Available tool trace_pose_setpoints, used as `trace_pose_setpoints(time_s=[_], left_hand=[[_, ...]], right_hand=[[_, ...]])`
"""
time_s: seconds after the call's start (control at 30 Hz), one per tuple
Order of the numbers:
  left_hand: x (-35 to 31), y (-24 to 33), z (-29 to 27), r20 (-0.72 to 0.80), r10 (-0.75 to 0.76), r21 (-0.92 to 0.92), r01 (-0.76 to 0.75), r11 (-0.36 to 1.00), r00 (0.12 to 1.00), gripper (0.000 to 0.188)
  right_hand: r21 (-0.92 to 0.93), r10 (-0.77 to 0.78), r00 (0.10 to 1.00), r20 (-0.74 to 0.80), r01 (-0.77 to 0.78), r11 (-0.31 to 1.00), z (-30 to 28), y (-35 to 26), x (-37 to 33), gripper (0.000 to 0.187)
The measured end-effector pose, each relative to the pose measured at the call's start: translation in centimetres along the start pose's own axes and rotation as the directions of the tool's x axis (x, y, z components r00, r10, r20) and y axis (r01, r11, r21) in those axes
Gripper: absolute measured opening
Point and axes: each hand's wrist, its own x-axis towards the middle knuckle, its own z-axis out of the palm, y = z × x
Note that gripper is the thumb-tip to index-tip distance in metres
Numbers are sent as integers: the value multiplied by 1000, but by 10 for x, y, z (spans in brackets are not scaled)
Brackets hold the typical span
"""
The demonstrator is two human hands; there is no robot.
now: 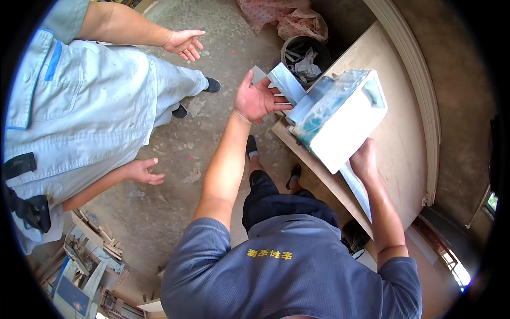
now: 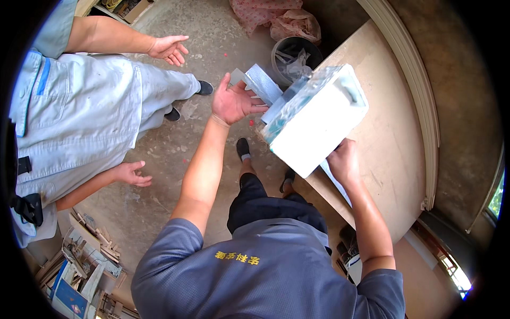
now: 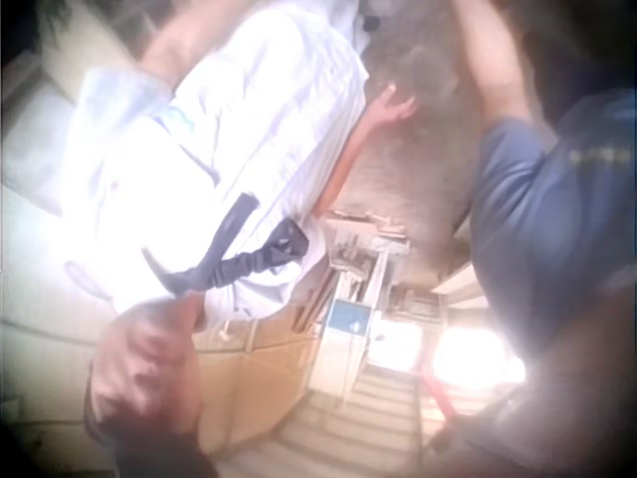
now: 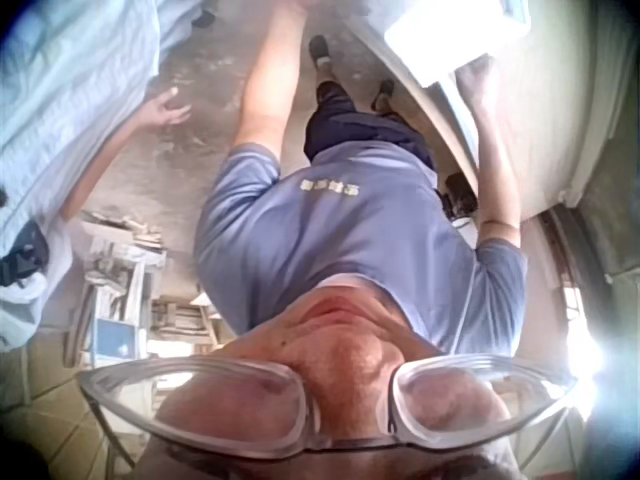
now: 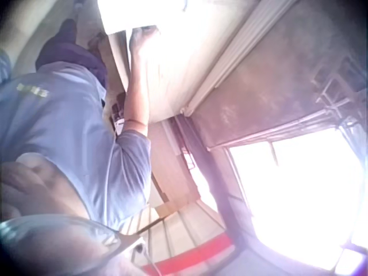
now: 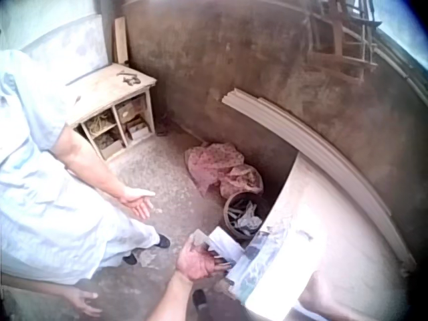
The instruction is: The person ladles paste from a bucket into a handheld applicator, coats long strips by running the applicator along them, and places the applicator on a table.
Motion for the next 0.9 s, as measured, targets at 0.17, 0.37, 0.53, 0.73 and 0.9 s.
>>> trace_pose_setpoints(time_s=[0.17, 0.37, 0.53, 0.73, 0.9], left_hand=[[-16, -6, -2, -107, 21, -183, -41, 982, 994, 80], [-4, -24, 24, -236, 139, 102, -118, 988, 962, 70], [-14, -20, 9, -303, 184, 105, -159, 982, 935, 77], [-29, 14, 16, -438, 125, 288, 7, 958, 890, 58], [-33, 52, -15, -659, 69, 484, 352, 801, 749, 59]], right_hand=[[-66, 40, 998, 58, -36, 997, 29, -18, 27, 20], [-135, -151, 988, 1, 150, 979, 58, -116, 98, 26], [-9, -134, 991, 8, 135, 991, 37, -108, 86, 29], [-80, -13, 993, 114, 22, 997, 51, -43, 64, 32], [-110, 102, 978, 182, -83, 990, 71, -3, 41, 25]])
